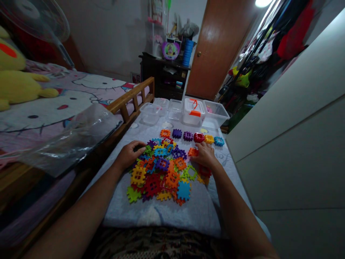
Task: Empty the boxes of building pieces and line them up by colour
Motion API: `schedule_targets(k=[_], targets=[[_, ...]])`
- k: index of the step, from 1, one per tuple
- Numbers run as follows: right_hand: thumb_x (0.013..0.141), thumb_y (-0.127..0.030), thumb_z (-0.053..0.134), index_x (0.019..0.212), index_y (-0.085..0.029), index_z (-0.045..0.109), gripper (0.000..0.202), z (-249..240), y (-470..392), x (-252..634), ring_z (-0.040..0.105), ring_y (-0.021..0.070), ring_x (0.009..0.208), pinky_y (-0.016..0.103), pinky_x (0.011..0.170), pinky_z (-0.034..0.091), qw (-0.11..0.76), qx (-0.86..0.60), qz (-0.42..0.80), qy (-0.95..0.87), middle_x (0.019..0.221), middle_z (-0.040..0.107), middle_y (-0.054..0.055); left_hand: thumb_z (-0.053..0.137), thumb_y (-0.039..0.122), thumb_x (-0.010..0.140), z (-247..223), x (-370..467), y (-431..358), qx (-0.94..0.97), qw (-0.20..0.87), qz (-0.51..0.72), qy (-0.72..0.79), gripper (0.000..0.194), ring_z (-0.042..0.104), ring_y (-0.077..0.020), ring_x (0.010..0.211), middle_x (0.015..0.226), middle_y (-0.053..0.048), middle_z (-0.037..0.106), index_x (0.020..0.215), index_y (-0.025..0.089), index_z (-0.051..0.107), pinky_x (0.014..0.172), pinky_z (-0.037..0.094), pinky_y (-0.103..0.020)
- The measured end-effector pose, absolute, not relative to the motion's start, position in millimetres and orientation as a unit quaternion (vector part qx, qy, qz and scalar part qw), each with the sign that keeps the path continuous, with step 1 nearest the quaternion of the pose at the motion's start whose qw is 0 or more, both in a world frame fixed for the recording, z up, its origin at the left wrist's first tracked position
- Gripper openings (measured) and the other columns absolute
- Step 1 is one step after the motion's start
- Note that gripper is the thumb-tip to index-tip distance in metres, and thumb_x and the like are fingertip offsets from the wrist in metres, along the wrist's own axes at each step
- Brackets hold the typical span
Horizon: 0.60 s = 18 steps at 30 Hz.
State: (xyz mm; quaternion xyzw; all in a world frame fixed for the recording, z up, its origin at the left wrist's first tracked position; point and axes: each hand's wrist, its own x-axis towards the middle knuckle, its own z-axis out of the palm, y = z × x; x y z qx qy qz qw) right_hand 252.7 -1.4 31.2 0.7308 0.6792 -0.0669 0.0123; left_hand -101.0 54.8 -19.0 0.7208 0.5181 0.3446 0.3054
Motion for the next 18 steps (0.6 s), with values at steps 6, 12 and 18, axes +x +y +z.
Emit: schedule_targets(k=[6, 12, 18], targets=[[0.076, -0.041, 0.071, 0.112, -0.015, 0.068, 0.045, 36, 9, 245, 0.052, 0.0359, 0.115, 0.044, 0.094, 0.039, 0.08, 0.722, -0.062, 0.684, 0.123, 0.059, 0.019, 0.06, 0.054, 0.079, -21, -101, 56, 0.725, 0.294, 0.358, 0.509, 0.041, 0.067, -0.0274, 0.098, 0.102, -0.008, 0.073, 0.095, 0.018, 0.072, 0.095, 0.051, -0.04], [0.074, -0.044, 0.072, 0.112, -0.016, 0.067, 0.047, 45, 13, 247, 0.051, 0.037, 0.116, 0.046, 0.094, 0.038, 0.053, 0.727, -0.048, 0.683, 0.124, 0.059, 0.018, 0.059, 0.052, 0.081, -23, -102, 56, 0.726, 0.299, 0.354, 0.508, 0.038, 0.067, -0.0264, 0.099, 0.103, -0.008, 0.073, 0.096, 0.019, 0.071, 0.096, 0.05, -0.04], [0.078, -0.044, 0.068, 0.119, -0.019, 0.064, 0.048, 71, 48, 221, 0.051, 0.0333, 0.113, 0.042, 0.093, 0.039, -0.048, 0.682, -0.006, 0.73, 0.124, 0.06, 0.015, 0.06, 0.049, 0.081, -24, -102, 56, 0.724, 0.302, 0.359, 0.505, 0.035, 0.067, -0.0258, 0.097, 0.102, -0.008, 0.073, 0.095, 0.019, 0.072, 0.096, 0.051, -0.04]])
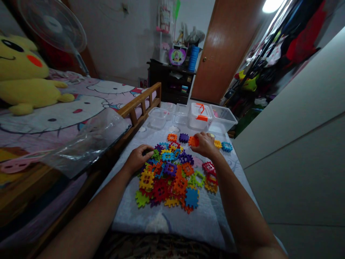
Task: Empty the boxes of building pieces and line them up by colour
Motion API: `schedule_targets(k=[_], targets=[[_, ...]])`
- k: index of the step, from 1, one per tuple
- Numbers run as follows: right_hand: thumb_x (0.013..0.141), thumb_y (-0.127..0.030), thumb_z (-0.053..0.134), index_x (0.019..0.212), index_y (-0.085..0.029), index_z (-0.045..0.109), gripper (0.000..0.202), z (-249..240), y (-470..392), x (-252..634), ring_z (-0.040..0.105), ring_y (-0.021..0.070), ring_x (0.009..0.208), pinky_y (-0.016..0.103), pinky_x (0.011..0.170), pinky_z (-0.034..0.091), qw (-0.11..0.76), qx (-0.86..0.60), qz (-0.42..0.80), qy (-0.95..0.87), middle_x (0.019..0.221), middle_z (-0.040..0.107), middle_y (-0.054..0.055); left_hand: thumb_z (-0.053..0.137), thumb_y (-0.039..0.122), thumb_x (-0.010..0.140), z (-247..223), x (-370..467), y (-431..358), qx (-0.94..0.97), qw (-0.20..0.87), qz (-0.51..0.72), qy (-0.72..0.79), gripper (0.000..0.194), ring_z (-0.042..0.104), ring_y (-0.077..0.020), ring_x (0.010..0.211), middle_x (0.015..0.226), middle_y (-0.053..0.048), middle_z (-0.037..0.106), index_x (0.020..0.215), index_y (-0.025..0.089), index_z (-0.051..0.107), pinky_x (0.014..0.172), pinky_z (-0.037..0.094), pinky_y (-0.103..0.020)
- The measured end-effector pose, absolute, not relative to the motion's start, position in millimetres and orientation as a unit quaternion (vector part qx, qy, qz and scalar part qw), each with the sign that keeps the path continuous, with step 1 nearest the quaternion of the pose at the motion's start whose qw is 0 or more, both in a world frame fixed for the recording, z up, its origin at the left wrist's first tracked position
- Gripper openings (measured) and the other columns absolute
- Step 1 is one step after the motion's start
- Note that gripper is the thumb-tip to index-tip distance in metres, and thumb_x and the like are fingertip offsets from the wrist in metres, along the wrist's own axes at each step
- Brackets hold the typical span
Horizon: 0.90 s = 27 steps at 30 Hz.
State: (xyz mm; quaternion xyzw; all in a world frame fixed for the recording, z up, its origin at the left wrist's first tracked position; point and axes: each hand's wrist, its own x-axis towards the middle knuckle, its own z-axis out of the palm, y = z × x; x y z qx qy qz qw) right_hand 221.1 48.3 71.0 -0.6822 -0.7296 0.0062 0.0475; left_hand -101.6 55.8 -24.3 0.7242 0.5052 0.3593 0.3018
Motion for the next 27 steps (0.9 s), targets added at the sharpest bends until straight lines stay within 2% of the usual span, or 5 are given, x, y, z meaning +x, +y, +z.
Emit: schedule_targets(k=[3, 11, 15, 22, 27], targets=[[0.079, -0.045, 0.067, 0.121, -0.02, 0.063, 0.049, 71, 79, 196, 0.05, 0.033, 0.114, 0.042, 0.094, 0.04, 0.067, -0.656, 0.009, -0.751, 0.124, 0.06, 0.014, 0.06, 0.048, 0.081, -23, -101, 55, 0.723, 0.304, 0.361, 0.504, 0.034, 0.067, -0.0257, 0.097, 0.102, -0.008, 0.072, 0.094, 0.019, 0.072, 0.096, 0.051, -0.04], [0.077, -0.051, 0.071, 0.125, -0.022, 0.063, 0.057, 39, 139, 155, 0.05, 0.0343, 0.119, 0.042, 0.094, 0.041, 0.019, -0.653, 0.055, -0.755, 0.129, 0.059, 0.014, 0.059, 0.048, 0.08, -17, -99, 52, 0.717, 0.315, 0.361, 0.507, 0.034, 0.067, -0.0259, 0.097, 0.101, -0.008, 0.073, 0.094, 0.019, 0.072, 0.095, 0.051, -0.041], [0.077, -0.045, 0.071, 0.127, -0.022, 0.062, 0.056, 34, 150, 148, 0.049, 0.0347, 0.121, 0.042, 0.094, 0.04, -0.002, -0.649, 0.064, -0.758, 0.131, 0.059, 0.015, 0.059, 0.048, 0.08, -13, -99, 51, 0.717, 0.319, 0.362, 0.503, 0.033, 0.067, -0.0257, 0.097, 0.101, -0.007, 0.073, 0.093, 0.02, 0.072, 0.096, 0.051, -0.04], [0.07, -0.049, 0.079, 0.125, -0.018, 0.064, 0.065, 39, 151, 136, 0.048, 0.0374, 0.123, 0.046, 0.096, 0.039, -0.029, -0.639, 0.074, -0.766, 0.131, 0.059, 0.018, 0.059, 0.048, 0.081, -12, -100, 51, 0.72, 0.319, 0.358, 0.502, 0.033, 0.067, -0.026, 0.098, 0.103, -0.008, 0.073, 0.094, 0.02, 0.071, 0.096, 0.051, -0.041], [0.066, -0.048, 0.083, 0.123, -0.02, 0.065, 0.066, 39, 148, 132, 0.048, 0.036, 0.123, 0.045, 0.097, 0.039, -0.05, -0.645, 0.072, -0.759, 0.131, 0.06, 0.017, 0.059, 0.048, 0.081, -12, -100, 51, 0.721, 0.317, 0.357, 0.502, 0.034, 0.067, -0.0265, 0.1, 0.103, -0.008, 0.073, 0.094, 0.02, 0.071, 0.097, 0.051, -0.041]])
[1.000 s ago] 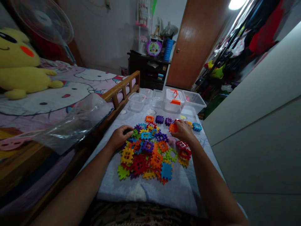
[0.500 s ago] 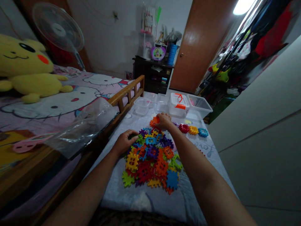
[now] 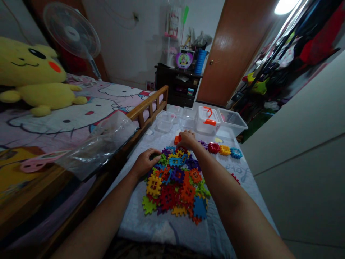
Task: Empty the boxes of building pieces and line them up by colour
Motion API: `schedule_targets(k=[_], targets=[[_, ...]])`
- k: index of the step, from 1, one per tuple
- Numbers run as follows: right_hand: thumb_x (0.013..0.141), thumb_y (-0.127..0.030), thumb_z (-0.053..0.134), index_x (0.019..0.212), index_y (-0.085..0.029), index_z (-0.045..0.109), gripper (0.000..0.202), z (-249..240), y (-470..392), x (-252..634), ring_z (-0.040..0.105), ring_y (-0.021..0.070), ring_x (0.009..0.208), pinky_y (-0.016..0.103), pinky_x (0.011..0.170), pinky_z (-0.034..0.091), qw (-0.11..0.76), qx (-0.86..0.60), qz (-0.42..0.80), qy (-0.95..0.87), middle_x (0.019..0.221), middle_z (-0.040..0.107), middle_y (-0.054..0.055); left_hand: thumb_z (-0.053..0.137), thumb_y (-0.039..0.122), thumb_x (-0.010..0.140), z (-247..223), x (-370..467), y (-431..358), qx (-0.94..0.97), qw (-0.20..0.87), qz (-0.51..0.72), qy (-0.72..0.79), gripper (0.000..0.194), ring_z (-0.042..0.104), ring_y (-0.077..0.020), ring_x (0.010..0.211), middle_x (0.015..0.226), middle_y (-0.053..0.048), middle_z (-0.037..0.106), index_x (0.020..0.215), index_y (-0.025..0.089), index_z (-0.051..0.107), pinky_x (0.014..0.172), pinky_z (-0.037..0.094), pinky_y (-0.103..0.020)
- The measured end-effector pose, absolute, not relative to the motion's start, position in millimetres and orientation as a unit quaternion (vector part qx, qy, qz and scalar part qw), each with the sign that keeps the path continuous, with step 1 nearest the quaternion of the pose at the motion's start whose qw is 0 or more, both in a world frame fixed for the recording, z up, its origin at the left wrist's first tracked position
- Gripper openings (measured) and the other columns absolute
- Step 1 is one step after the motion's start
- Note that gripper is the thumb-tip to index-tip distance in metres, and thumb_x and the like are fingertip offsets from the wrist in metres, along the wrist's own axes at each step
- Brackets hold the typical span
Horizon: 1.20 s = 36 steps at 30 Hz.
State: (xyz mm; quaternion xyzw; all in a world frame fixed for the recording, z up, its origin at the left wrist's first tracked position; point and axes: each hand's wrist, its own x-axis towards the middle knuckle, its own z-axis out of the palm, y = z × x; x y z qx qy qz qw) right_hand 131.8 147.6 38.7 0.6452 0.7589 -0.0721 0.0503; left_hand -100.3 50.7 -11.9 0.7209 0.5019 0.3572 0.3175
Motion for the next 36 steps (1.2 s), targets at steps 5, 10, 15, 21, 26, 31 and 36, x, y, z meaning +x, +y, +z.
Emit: schedule_targets(k=[5, 10, 15, 21, 26, 31, 36], targets=[[0.076, -0.046, 0.075, 0.135, -0.02, 0.058, 0.067, 45, 147, 139, 0.049, 0.0346, 0.124, 0.043, 0.097, 0.041, -0.009, 0.641, -0.075, 0.764, 0.136, 0.057, 0.016, 0.059, 0.047, 0.081, -12, -100, 51, 0.722, 0.321, 0.355, 0.499, 0.034, 0.067, -0.027, 0.101, 0.104, -0.009, 0.072, 0.094, 0.018, 0.072, 0.098, 0.05, -0.041], [0.09, -0.032, 0.058, 0.123, -0.013, 0.063, 0.039, 56, 119, 157, 0.062, 0.0222, 0.104, 0.029, 0.088, 0.044, -0.091, 0.615, -0.096, 0.777, 0.117, 0.069, 0.012, 0.059, 0.049, 0.082, -11, -101, 51, 0.72, 0.328, 0.366, 0.491, 0.036, 0.065, -0.0275, 0.108, 0.109, -0.009, 0.072, 0.098, 0.019, 0.072, 0.101, 0.048, -0.041], [0.093, -0.028, 0.054, 0.117, -0.015, 0.064, 0.029, 46, 77, 161, 0.066, 0.0232, 0.102, 0.028, 0.084, 0.044, -0.068, 0.629, -0.126, 0.764, 0.113, 0.073, 0.013, 0.058, 0.054, 0.084, -11, -100, 51, 0.712, 0.368, 0.358, 0.478, 0.042, 0.067, -0.0281, 0.109, 0.113, -0.009, 0.074, 0.104, 0.019, 0.072, 0.102, 0.049, -0.041], [0.093, -0.029, 0.055, 0.13, -0.013, 0.057, 0.04, 33, 60, 154, 0.066, 0.0199, 0.094, 0.026, 0.079, 0.045, -0.142, 0.643, -0.182, 0.731, 0.107, 0.073, 0.011, 0.057, 0.056, 0.087, -15, -102, 51, 0.716, 0.377, 0.351, 0.47, 0.044, 0.068, -0.028, 0.107, 0.114, -0.009, 0.074, 0.105, 0.02, 0.072, 0.101, 0.05, -0.041], [0.087, -0.023, 0.056, 0.102, -0.015, 0.069, 0.021, 40, 51, 163, 0.059, 0.0146, 0.072, 0.024, 0.062, 0.038, -0.154, 0.637, -0.241, 0.716, 0.082, 0.068, 0.002, 0.057, 0.058, 0.085, -13, -104, 52, 0.718, 0.383, 0.34, 0.472, 0.046, 0.068, -0.0282, 0.104, 0.111, -0.009, 0.074, 0.104, 0.019, 0.072, 0.097, 0.051, -0.041], [0.076, -0.015, 0.054, 0.075, -0.017, 0.062, 0.009, 45, 30, 179, 0.047, 0.0113, 0.061, 0.024, 0.055, 0.029, -0.163, 0.607, -0.262, 0.732, 0.063, 0.052, -0.005, 0.057, 0.056, 0.085, -12, -103, 50, 0.714, 0.388, 0.344, 0.47, 0.044, 0.068, -0.0274, 0.104, 0.109, -0.008, 0.074, 0.104, 0.018, 0.071, 0.099, 0.05, -0.04], [0.071, -0.011, 0.048, 0.07, -0.018, 0.059, 0.013, 48, 4, 207, 0.046, 0.011, 0.056, 0.024, 0.054, 0.028, -0.133, 0.593, -0.31, 0.731, 0.059, 0.05, -0.005, 0.057, 0.056, 0.085, -12, -100, 50, 0.702, 0.38, 0.356, 0.486, 0.045, 0.067, -0.0275, 0.105, 0.111, -0.009, 0.074, 0.105, 0.018, 0.071, 0.099, 0.05, -0.041]])
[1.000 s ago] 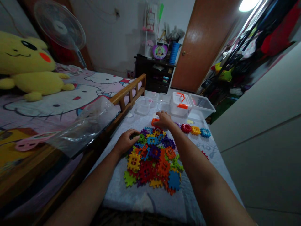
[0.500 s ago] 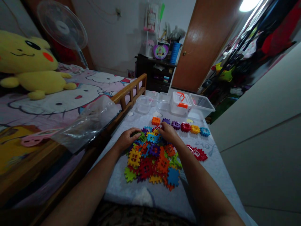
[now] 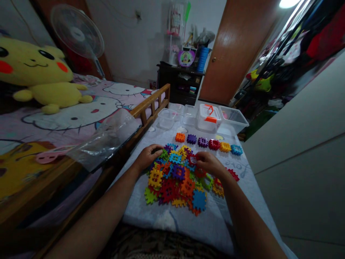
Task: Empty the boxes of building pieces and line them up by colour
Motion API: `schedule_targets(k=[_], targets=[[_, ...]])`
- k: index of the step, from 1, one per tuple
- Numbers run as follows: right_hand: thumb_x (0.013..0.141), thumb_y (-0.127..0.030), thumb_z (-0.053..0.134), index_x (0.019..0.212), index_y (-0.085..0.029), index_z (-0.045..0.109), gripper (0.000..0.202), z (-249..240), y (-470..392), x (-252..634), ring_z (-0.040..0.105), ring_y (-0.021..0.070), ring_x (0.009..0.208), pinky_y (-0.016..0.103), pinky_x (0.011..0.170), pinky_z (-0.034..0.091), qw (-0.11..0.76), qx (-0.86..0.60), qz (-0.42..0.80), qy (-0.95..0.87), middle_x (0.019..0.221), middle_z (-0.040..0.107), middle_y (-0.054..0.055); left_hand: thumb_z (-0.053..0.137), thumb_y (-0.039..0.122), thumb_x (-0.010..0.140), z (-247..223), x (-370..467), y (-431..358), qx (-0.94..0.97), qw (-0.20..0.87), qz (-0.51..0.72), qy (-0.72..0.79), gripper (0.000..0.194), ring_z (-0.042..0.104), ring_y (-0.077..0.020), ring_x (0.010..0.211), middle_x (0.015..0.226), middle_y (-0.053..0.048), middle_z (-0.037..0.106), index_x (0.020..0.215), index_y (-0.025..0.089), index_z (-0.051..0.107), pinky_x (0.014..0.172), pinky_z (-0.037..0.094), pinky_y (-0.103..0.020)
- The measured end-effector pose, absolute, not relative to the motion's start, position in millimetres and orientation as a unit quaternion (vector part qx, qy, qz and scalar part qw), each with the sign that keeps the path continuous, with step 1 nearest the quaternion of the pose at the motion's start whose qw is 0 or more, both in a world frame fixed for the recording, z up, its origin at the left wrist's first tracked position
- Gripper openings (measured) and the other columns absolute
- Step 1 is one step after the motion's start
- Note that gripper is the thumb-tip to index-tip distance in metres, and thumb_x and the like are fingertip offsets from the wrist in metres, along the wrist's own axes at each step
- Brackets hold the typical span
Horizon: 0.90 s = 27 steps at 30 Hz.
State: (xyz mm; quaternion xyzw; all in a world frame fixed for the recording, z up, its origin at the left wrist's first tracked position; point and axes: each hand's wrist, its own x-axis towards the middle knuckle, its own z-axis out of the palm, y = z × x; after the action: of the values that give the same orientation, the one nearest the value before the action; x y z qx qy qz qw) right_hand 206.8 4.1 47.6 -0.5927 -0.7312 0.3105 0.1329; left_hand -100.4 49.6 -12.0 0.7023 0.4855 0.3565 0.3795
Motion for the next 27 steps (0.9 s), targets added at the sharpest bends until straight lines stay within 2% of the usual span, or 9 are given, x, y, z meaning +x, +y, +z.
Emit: schedule_targets(k=[2, 4, 6, 8, 12, 14, 16, 20, 27], targets=[[0.072, -0.012, 0.048, 0.074, -0.018, 0.062, 0.015, 48, -6, 219, 0.047, 0.0117, 0.057, 0.025, 0.055, 0.029, 0.126, -0.591, 0.309, -0.735, 0.061, 0.052, -0.004, 0.058, 0.057, 0.083, -11, -99, 51, 0.702, 0.372, 0.352, 0.495, 0.047, 0.067, -0.0278, 0.105, 0.111, -0.009, 0.073, 0.106, 0.017, 0.071, 0.098, 0.051, -0.041], [0.074, -0.014, 0.05, 0.09, -0.018, 0.067, 0.023, 46, -15, 231, 0.05, 0.0129, 0.06, 0.025, 0.056, 0.032, 0.144, -0.594, 0.293, -0.735, 0.066, 0.056, -0.003, 0.058, 0.058, 0.082, -8, -99, 53, 0.709, 0.358, 0.336, 0.506, 0.049, 0.067, -0.0279, 0.105, 0.111, -0.01, 0.073, 0.108, 0.018, 0.07, 0.097, 0.051, -0.041], [0.078, -0.018, 0.051, 0.112, -0.018, 0.065, 0.037, 40, -21, 240, 0.054, 0.0146, 0.062, 0.026, 0.059, 0.037, 0.172, -0.61, 0.271, -0.725, 0.07, 0.06, -0.002, 0.059, 0.059, 0.081, -4, -100, 55, 0.726, 0.333, 0.313, 0.514, 0.05, 0.066, -0.0284, 0.108, 0.115, -0.01, 0.071, 0.11, 0.02, 0.069, 0.098, 0.051, -0.041], [0.08, -0.021, 0.051, 0.121, -0.016, 0.062, 0.043, 32, -23, 245, 0.058, 0.0168, 0.066, 0.029, 0.064, 0.042, 0.196, -0.634, 0.235, -0.711, 0.073, 0.064, 0.0, 0.059, 0.059, 0.081, 1, -101, 58, 0.746, 0.302, 0.294, 0.516, 0.05, 0.064, -0.0298, 0.112, 0.12, -0.011, 0.069, 0.11, 0.02, 0.069, 0.101, 0.049, -0.041], [0.082, -0.024, 0.053, 0.111, -0.015, 0.067, 0.033, 16, -21, 246, 0.064, 0.023, 0.09, 0.036, 0.083, 0.048, 0.245, -0.657, 0.126, -0.702, 0.096, 0.069, 0.01, 0.057, 0.059, 0.079, 9, -101, 66, 0.779, 0.256, 0.228, 0.525, 0.053, 0.062, -0.034, 0.116, 0.121, -0.014, 0.068, 0.11, 0.018, 0.069, 0.104, 0.045, -0.045], [0.085, -0.026, 0.053, 0.106, -0.017, 0.069, 0.028, 11, -20, 243, 0.061, 0.0261, 0.104, 0.039, 0.094, 0.046, 0.261, -0.643, 0.089, -0.715, 0.107, 0.069, 0.013, 0.056, 0.057, 0.08, 11, -97, 71, 0.788, 0.242, 0.196, 0.531, 0.053, 0.062, -0.035, 0.117, 0.124, -0.015, 0.068, 0.113, 0.018, 0.068, 0.105, 0.044, -0.046], [0.089, -0.028, 0.053, 0.105, -0.018, 0.07, 0.025, 8, -18, 238, 0.059, 0.0275, 0.11, 0.042, 0.099, 0.044, 0.267, -0.624, 0.073, -0.73, 0.11, 0.069, 0.013, 0.054, 0.051, 0.082, 12, -89, 77, 0.797, 0.236, 0.183, 0.524, 0.05, 0.061, -0.0344, 0.119, 0.126, -0.015, 0.067, 0.116, 0.018, 0.068, 0.106, 0.043, -0.046], [0.093, -0.03, 0.052, 0.105, -0.018, 0.071, 0.025, 6, -18, 233, 0.058, 0.0275, 0.109, 0.041, 0.1, 0.043, 0.275, -0.607, 0.062, -0.743, 0.11, 0.069, 0.012, 0.052, 0.042, 0.084, 11, -69, 90, 0.814, 0.246, 0.166, 0.499, 0.046, 0.061, -0.032, 0.121, 0.129, -0.015, 0.067, 0.12, 0.017, 0.066, 0.107, 0.044, -0.042], [0.093, -0.022, 0.051, 0.098, -0.018, 0.07, 0.02, -6, -21, 236, 0.059, 0.0266, 0.101, 0.04, 0.093, 0.045, 0.304, -0.602, 0.032, -0.738, 0.101, 0.07, 0.011, 0.056, 0.027, 0.08, 7, -46, 99, 0.826, 0.255, 0.152, 0.48, 0.045, 0.064, -0.0297, 0.116, 0.125, -0.015, 0.068, 0.122, 0.014, 0.065, 0.103, 0.047, -0.039]])
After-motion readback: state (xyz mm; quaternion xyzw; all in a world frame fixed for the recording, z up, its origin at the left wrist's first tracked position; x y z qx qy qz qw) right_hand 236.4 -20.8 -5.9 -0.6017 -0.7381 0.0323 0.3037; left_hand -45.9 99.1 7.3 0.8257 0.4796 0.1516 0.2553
